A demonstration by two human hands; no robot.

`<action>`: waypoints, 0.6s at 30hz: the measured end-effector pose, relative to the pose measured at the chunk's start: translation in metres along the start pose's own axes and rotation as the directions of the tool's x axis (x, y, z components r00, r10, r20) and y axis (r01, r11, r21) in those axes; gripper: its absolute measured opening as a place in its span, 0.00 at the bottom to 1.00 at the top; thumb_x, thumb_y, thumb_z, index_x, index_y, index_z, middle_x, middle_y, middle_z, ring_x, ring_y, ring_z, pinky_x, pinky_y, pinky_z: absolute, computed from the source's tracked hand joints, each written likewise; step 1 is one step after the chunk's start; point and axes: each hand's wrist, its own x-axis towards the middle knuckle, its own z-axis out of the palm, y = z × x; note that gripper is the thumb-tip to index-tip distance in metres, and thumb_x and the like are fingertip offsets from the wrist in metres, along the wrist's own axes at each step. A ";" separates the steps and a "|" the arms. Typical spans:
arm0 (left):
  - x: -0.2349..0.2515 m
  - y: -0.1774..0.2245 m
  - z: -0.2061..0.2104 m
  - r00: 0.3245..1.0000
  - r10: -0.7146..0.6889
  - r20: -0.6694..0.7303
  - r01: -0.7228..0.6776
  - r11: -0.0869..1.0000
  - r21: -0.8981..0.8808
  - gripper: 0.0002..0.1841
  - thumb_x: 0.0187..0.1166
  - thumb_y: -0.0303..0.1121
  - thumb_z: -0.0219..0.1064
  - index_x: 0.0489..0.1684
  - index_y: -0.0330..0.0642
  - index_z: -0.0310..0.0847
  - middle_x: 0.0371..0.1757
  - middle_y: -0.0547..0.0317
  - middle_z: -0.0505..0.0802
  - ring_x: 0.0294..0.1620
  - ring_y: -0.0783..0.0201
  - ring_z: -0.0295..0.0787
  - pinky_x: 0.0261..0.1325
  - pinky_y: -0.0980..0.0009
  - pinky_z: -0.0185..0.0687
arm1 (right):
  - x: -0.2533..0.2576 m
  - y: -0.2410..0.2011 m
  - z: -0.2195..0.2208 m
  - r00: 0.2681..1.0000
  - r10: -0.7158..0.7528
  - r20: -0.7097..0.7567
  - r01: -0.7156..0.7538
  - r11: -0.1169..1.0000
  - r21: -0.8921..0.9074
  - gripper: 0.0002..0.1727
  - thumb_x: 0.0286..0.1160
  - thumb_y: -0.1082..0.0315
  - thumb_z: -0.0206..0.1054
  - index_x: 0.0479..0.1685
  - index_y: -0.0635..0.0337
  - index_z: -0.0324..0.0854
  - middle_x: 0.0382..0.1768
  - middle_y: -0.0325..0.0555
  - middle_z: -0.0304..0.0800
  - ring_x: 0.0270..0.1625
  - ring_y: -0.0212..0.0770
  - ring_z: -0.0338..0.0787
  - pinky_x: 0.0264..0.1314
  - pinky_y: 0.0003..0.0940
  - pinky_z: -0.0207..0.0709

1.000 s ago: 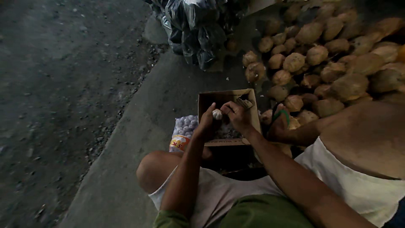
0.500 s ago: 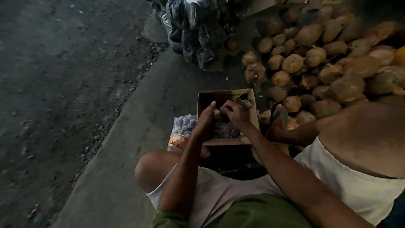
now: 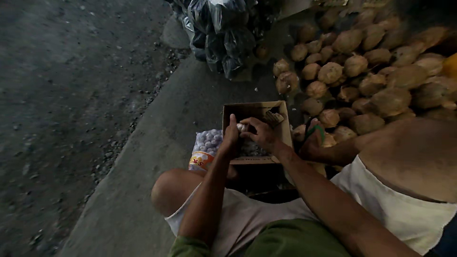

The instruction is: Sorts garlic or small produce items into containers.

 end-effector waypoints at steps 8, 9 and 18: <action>-0.010 0.011 -0.013 0.939 0.309 0.150 -0.334 0.923 0.189 0.15 0.92 0.43 0.54 0.57 0.43 0.82 0.41 0.59 0.89 0.35 0.67 0.83 0.38 0.68 0.81 | 0.003 0.001 -0.010 0.927 0.375 -0.014 -0.241 0.624 0.743 0.22 0.95 0.55 0.48 0.61 0.62 0.81 0.32 0.44 0.85 0.23 0.34 0.82 0.27 0.30 0.83; -0.009 0.013 -0.018 0.897 0.366 0.250 -0.416 0.889 0.191 0.19 0.87 0.36 0.61 0.75 0.47 0.75 0.59 0.58 0.90 0.48 0.64 0.88 0.49 0.65 0.85 | 0.004 0.002 -0.012 0.917 0.399 -0.001 -0.252 0.580 0.775 0.23 0.96 0.53 0.46 0.61 0.62 0.80 0.30 0.43 0.84 0.22 0.34 0.81 0.27 0.30 0.82; -0.010 0.007 -0.008 0.795 0.564 0.224 -0.601 0.781 0.167 0.28 0.80 0.28 0.70 0.82 0.48 0.73 0.65 0.56 0.90 0.57 0.65 0.91 0.61 0.63 0.88 | -0.001 -0.013 -0.011 0.931 0.327 -0.160 -0.230 0.869 0.439 0.27 0.94 0.49 0.48 0.53 0.61 0.86 0.33 0.44 0.89 0.31 0.34 0.87 0.37 0.34 0.85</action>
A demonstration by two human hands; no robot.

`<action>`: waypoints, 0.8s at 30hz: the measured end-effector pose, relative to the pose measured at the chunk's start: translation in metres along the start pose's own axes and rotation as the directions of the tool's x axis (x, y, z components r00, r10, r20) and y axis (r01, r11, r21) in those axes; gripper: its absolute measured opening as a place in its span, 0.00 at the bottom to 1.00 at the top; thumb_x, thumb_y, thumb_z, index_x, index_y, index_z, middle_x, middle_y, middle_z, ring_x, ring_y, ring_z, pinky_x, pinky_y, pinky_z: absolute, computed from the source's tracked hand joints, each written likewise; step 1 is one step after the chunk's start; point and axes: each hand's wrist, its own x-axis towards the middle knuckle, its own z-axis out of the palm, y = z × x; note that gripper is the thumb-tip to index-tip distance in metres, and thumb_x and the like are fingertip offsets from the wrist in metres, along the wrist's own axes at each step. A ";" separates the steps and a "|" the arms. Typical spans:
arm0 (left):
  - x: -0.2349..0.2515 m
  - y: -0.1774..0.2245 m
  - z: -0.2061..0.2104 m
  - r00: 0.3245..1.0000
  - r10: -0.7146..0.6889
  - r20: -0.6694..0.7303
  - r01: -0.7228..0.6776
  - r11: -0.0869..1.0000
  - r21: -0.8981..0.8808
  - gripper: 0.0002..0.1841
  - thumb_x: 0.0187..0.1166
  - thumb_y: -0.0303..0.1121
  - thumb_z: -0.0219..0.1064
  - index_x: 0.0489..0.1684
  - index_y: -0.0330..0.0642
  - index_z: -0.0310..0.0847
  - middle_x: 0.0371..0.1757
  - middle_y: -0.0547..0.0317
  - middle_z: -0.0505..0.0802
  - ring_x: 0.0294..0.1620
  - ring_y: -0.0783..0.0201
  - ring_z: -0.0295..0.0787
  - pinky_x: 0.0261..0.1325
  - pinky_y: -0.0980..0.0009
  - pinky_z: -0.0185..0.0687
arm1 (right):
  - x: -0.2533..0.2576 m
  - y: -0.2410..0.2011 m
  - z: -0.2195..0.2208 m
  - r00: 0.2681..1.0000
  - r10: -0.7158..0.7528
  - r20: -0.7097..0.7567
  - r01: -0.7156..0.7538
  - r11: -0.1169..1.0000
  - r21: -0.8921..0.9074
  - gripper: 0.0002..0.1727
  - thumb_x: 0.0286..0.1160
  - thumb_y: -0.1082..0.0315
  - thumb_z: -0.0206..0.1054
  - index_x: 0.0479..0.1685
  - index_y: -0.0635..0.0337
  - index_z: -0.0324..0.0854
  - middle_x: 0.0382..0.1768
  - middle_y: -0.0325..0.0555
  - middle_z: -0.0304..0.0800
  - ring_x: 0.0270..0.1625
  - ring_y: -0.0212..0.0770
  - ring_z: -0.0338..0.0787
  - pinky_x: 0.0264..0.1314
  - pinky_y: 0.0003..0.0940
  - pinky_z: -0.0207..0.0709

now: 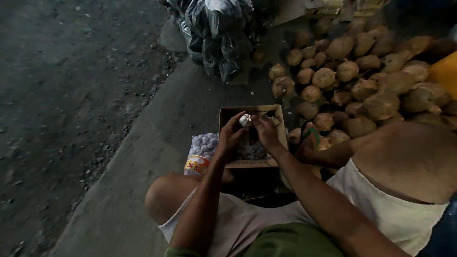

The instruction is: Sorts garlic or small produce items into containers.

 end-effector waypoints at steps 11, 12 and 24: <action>-0.001 -0.006 -0.002 0.996 -0.082 -0.043 0.076 0.990 -0.117 0.19 0.85 0.39 0.65 0.71 0.43 0.78 0.55 0.54 0.92 0.47 0.63 0.90 0.50 0.65 0.88 | 0.006 0.001 -0.012 0.988 -0.155 0.009 0.155 0.988 -0.004 0.22 0.93 0.60 0.51 0.79 0.54 0.76 0.48 0.50 0.90 0.42 0.42 0.90 0.45 0.41 0.87; -0.001 -0.008 -0.002 0.996 0.006 -0.091 0.002 0.996 0.092 0.20 0.82 0.37 0.69 0.70 0.42 0.78 0.57 0.55 0.90 0.50 0.64 0.90 0.53 0.64 0.88 | 0.006 0.000 -0.013 0.991 -0.137 -0.004 0.137 0.991 0.001 0.22 0.95 0.57 0.48 0.73 0.56 0.81 0.42 0.48 0.90 0.37 0.41 0.89 0.40 0.39 0.87; -0.003 -0.001 -0.015 0.967 0.251 -0.030 -0.200 0.832 0.518 0.22 0.75 0.34 0.76 0.67 0.41 0.82 0.64 0.47 0.88 0.65 0.49 0.84 0.71 0.46 0.75 | 0.017 0.015 -0.033 0.961 -0.154 -0.231 0.117 0.979 -0.165 0.18 0.92 0.62 0.54 0.65 0.61 0.83 0.40 0.48 0.90 0.35 0.38 0.89 0.39 0.37 0.87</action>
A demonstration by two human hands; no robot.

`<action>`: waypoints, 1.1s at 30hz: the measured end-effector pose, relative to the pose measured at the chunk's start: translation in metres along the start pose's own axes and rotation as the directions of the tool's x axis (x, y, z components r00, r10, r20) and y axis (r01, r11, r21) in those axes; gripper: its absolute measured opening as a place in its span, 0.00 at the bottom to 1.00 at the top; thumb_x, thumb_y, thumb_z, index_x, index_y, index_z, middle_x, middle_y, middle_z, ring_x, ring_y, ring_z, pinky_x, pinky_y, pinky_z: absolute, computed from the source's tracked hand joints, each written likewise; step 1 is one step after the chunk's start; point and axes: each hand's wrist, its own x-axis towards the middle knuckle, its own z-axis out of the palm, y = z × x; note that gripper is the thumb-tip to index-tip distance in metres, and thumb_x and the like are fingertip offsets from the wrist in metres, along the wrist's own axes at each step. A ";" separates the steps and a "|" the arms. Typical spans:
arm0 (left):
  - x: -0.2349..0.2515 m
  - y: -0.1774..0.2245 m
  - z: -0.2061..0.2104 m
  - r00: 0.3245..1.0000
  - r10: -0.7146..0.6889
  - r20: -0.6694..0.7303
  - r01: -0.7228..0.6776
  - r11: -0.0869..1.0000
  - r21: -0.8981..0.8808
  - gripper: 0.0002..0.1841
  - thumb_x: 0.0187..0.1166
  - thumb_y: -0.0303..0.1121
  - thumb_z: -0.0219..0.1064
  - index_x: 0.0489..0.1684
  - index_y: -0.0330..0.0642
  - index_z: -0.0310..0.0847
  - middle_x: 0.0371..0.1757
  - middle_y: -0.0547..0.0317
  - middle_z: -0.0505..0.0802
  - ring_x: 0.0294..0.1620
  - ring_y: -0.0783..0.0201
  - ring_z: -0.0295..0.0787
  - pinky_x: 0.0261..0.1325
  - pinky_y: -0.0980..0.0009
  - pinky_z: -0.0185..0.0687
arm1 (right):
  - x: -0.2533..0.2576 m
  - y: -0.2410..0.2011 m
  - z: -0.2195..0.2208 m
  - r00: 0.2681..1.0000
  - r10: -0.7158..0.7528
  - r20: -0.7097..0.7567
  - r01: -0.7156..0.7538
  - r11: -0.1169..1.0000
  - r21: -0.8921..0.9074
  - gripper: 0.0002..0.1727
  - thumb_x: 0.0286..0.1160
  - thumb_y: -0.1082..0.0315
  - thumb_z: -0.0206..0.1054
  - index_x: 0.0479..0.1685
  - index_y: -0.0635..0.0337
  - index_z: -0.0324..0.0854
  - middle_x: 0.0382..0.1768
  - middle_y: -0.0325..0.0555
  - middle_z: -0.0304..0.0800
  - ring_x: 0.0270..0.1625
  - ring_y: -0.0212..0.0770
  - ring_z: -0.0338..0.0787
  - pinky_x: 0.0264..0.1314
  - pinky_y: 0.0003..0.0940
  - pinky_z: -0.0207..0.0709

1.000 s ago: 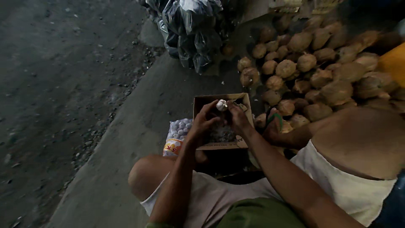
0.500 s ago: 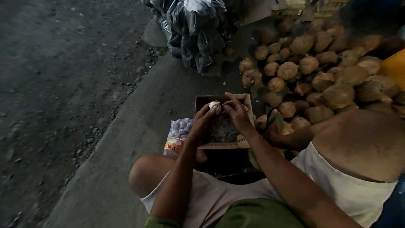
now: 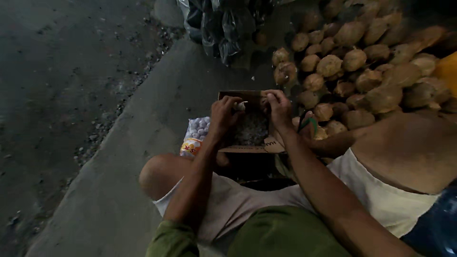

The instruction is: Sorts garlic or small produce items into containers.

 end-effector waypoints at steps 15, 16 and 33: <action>-0.235 -0.067 -0.157 0.587 -0.747 -0.314 0.081 0.440 -0.895 0.25 0.91 0.45 0.38 0.27 0.52 0.79 0.31 0.66 0.90 0.22 0.73 0.82 0.22 0.80 0.78 | -0.005 0.046 0.015 0.923 0.214 0.321 -0.075 0.916 -0.395 0.22 0.92 0.62 0.51 0.71 0.69 0.76 0.42 0.52 0.88 0.33 0.38 0.88 0.38 0.37 0.88; -0.262 -0.086 -0.133 0.439 -0.875 -0.204 0.155 0.297 -0.942 0.23 0.92 0.45 0.41 0.33 0.48 0.80 0.33 0.63 0.90 0.23 0.72 0.83 0.23 0.78 0.80 | -0.010 0.048 0.017 0.909 0.240 0.341 -0.072 0.896 -0.437 0.22 0.93 0.62 0.51 0.71 0.69 0.75 0.42 0.52 0.88 0.32 0.38 0.88 0.39 0.38 0.88; -0.310 -0.231 0.041 0.096 -0.993 -0.065 0.497 0.104 -0.861 0.30 0.85 0.38 0.64 0.84 0.34 0.62 0.72 0.34 0.82 0.64 0.44 0.86 0.65 0.49 0.84 | -0.034 0.057 0.017 0.780 0.336 0.527 0.070 0.791 -0.607 0.24 0.91 0.59 0.50 0.71 0.69 0.76 0.44 0.55 0.88 0.37 0.42 0.90 0.43 0.43 0.88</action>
